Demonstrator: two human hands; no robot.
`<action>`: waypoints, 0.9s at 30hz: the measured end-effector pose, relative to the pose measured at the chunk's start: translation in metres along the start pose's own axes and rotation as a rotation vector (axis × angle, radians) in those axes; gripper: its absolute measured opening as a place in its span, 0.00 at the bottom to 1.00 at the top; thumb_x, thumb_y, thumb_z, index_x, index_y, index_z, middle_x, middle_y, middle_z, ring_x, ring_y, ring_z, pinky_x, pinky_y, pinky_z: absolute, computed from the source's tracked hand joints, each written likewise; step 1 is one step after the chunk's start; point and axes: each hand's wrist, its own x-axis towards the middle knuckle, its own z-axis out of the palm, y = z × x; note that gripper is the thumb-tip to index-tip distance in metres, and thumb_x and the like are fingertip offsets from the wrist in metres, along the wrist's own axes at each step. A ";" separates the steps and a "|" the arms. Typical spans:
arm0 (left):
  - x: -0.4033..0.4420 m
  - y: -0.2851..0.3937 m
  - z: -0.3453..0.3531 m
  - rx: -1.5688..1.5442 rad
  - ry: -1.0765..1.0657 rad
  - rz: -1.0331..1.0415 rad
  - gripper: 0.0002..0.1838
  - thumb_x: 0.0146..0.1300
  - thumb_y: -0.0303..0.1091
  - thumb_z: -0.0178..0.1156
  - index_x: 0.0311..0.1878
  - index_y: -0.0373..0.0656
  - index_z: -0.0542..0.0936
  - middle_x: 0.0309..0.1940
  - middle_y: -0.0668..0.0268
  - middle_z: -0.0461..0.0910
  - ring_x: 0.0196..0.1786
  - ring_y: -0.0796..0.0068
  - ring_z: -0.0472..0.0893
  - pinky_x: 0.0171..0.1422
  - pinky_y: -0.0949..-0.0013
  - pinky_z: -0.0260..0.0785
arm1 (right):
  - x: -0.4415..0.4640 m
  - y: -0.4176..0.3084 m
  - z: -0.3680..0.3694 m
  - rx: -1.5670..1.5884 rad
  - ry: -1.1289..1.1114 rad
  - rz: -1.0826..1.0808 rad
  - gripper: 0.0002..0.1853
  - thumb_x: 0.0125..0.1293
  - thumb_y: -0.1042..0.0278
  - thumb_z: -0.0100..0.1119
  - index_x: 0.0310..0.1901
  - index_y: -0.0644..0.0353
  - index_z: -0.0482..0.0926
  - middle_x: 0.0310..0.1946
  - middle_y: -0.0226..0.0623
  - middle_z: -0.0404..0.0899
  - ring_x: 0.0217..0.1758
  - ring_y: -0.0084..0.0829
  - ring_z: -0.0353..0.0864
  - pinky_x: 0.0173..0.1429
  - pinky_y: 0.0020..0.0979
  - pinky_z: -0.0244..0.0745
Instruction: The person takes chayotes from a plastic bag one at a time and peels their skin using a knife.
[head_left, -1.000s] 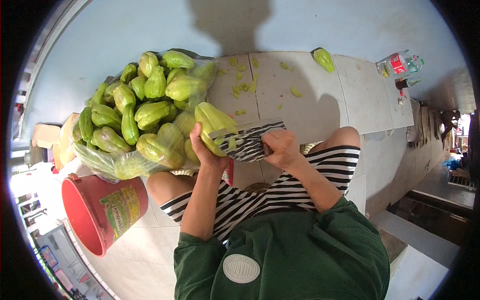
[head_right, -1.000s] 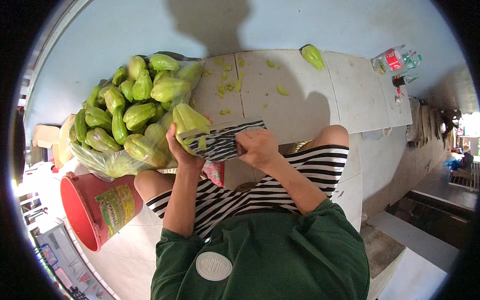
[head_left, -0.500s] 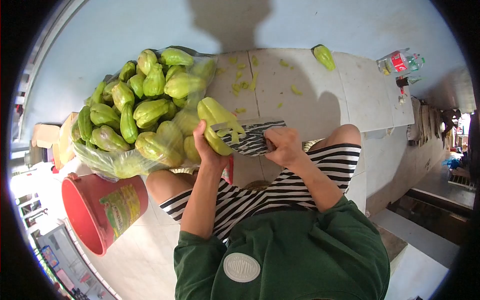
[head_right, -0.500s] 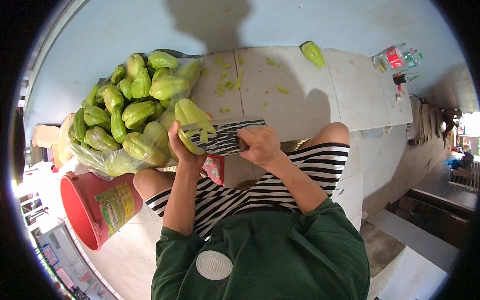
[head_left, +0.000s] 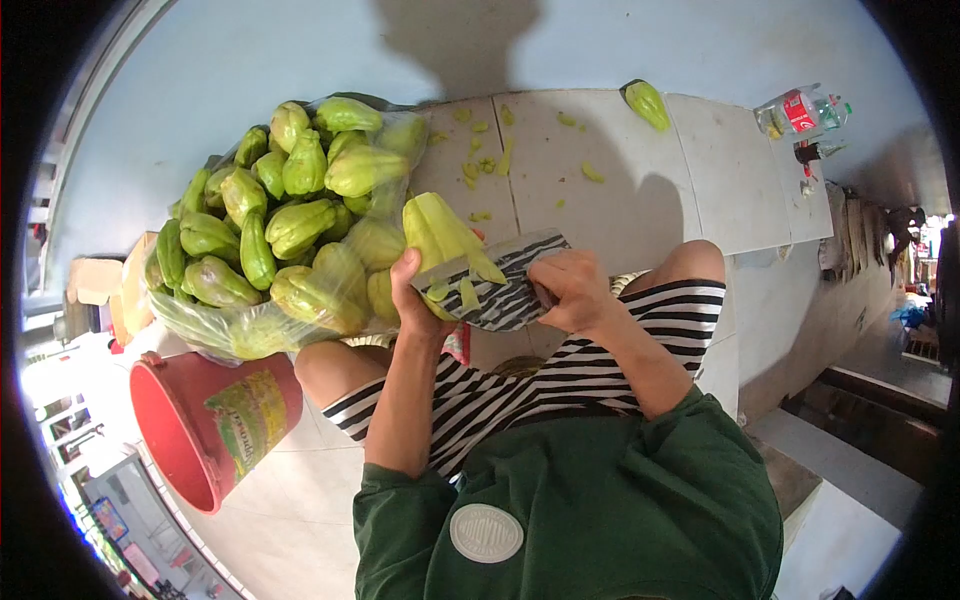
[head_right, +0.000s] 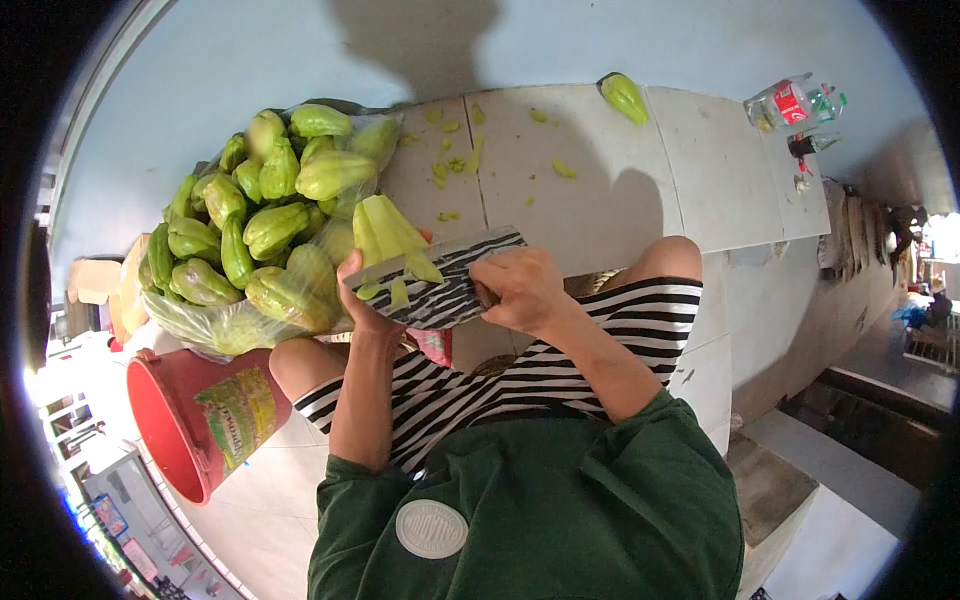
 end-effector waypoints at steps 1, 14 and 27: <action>0.000 0.000 0.001 0.015 0.000 0.002 0.42 0.54 0.63 0.55 0.61 0.36 0.70 0.50 0.47 0.77 0.47 0.57 0.80 0.50 0.58 0.77 | 0.000 0.001 0.000 0.000 0.002 0.003 0.14 0.34 0.67 0.65 0.24 0.57 0.70 0.18 0.33 0.72 0.22 0.39 0.75 0.27 0.37 0.68; -0.001 -0.012 -0.006 0.052 0.083 -0.070 0.41 0.54 0.60 0.57 0.61 0.36 0.69 0.50 0.48 0.77 0.48 0.57 0.81 0.52 0.56 0.77 | -0.015 0.017 0.014 0.028 0.018 0.013 0.16 0.32 0.68 0.66 0.20 0.55 0.67 0.15 0.30 0.69 0.20 0.36 0.73 0.26 0.34 0.66; -0.002 -0.011 -0.008 -0.101 -0.055 -0.078 0.39 0.59 0.58 0.56 0.62 0.31 0.67 0.53 0.47 0.75 0.47 0.60 0.82 0.48 0.62 0.81 | -0.001 -0.018 0.003 -0.054 0.067 -0.172 0.15 0.33 0.67 0.68 0.24 0.53 0.71 0.21 0.29 0.74 0.25 0.34 0.78 0.31 0.34 0.71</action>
